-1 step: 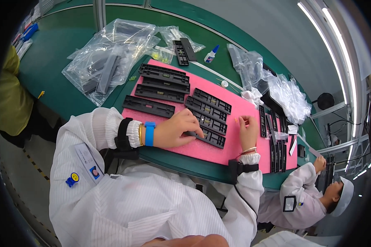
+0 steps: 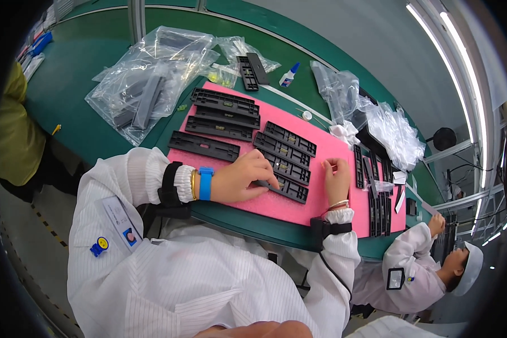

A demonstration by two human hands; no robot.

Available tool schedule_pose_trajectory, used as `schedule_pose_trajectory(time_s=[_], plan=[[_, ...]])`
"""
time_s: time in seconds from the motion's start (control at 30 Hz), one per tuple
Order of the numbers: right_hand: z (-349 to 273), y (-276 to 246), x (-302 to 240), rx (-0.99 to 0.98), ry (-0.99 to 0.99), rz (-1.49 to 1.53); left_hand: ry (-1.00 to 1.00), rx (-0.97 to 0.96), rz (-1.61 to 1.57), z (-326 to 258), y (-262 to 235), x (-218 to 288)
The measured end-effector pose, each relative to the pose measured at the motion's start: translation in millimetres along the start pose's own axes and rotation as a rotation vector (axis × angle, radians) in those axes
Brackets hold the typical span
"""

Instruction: The person picks up small yellow components and inserts them into slots on black plastic parts. After repeating this, they remove another part from a plastic bag, insert a component, and apply a liquid from a container using a thin stick.

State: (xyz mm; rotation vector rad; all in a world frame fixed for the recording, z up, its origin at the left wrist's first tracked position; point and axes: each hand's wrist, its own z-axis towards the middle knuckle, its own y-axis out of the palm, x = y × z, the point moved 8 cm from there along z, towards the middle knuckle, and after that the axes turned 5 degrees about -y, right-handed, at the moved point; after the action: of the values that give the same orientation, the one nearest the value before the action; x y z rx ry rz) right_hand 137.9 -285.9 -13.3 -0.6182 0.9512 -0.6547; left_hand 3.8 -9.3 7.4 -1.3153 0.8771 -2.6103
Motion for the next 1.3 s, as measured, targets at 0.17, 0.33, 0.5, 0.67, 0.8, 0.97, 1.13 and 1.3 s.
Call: schedule_pose_trajectory(time_s=[0.17, 0.33, 0.5, 0.67, 0.8, 0.97, 1.13, 1.3], plan=[[0, 10, -12, -0.043, -0.069, -0.08, 0.043, 0.027, -0.071, -1, 2, 3], [7, 21, -13, -0.116, -0.188, -0.259, 0.144, 0.009, -0.065, -11, 9, 13], [35, 21, 2, -0.248, -0.22, -0.31, 0.216, -0.16, -0.178, -17, 23, 27], [127, 59, -94, -0.348, -0.146, 0.166, 0.058, -0.345, -0.425, -28, 38, 17], [178, 162, -147, -0.542, -0.119, 0.387, 0.013, -0.396, -0.392, -27, 46, 12], [218, 249, -150, -0.574, 0.027, 0.499, -0.007, -0.416, -0.371, -25, 53, 12], [225, 276, -174, -0.572, 0.034, 0.348, -0.033, -0.37, -0.406, -24, 51, 5], [225, 277, -187, -0.576, 0.039, 0.293, -0.13, -0.44, -0.397, -25, 51, 1]])
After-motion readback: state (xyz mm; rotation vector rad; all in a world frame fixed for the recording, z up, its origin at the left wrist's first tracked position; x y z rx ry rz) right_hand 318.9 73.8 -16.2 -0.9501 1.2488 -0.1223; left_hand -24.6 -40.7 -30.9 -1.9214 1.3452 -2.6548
